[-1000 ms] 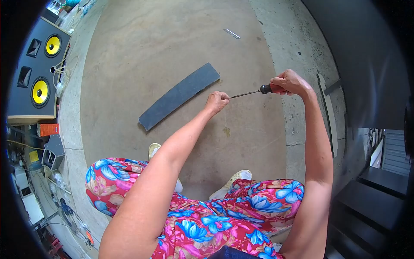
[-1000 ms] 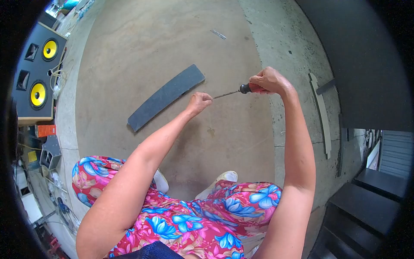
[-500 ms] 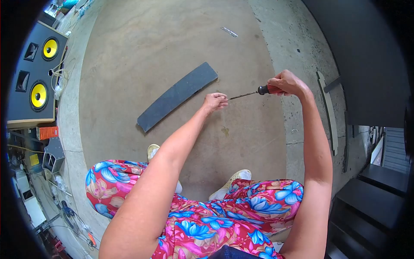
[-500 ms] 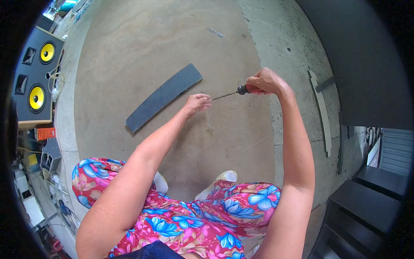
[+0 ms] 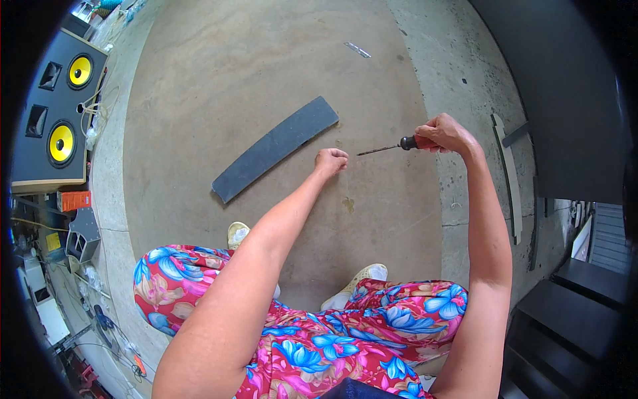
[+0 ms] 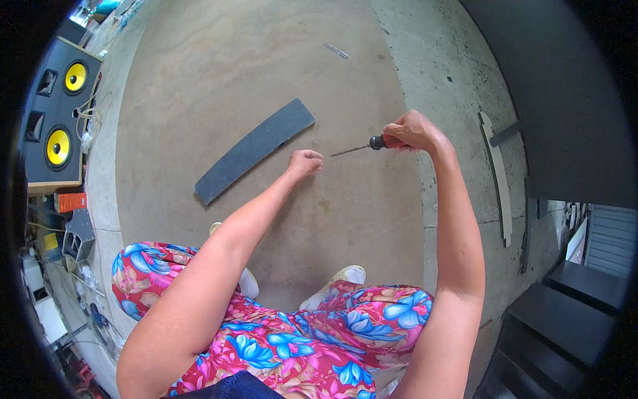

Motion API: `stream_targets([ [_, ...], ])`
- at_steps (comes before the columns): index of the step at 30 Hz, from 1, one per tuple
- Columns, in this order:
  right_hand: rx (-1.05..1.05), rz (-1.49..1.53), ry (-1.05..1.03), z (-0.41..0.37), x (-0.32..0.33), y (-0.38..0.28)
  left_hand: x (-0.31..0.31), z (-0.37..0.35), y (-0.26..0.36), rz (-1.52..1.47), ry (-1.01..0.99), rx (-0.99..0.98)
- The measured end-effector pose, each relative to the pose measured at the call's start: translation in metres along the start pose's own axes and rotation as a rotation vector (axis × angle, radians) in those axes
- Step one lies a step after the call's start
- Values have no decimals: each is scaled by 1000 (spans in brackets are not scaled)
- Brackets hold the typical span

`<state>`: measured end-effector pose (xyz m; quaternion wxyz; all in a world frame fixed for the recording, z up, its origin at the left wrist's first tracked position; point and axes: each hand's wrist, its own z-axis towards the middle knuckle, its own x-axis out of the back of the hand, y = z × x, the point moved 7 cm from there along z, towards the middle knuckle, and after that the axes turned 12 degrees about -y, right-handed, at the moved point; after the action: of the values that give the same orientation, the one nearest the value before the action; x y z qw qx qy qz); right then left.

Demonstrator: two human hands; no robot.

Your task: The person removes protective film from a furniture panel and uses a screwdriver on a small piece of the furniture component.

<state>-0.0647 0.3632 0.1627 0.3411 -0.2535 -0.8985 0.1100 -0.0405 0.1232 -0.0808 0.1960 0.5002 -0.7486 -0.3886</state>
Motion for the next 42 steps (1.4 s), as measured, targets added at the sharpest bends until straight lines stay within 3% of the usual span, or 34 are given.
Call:
stream_targets([
  [2, 19, 59, 3, -4, 0, -1, 7, -4, 7, 227, 117, -25],
  [8, -34, 26, 40, 2, -1, 13, 15, -7, 13, 503, 344, -224],
  [20, -73, 56, 46, 7, 1, 33, 11, -16, 19, 597, 377, -281],
  [30, 36, 203, 176, -20, 25, 53, 23, -28, 32, 672, 400, -319],
  [37, 364, 423, 485, -11, -72, 103, 24, -43, 27, 810, 306, -319],
  [42, 424, 714, 664, 14, -160, 129, -14, -71, 34, 1043, 91, -459],
])
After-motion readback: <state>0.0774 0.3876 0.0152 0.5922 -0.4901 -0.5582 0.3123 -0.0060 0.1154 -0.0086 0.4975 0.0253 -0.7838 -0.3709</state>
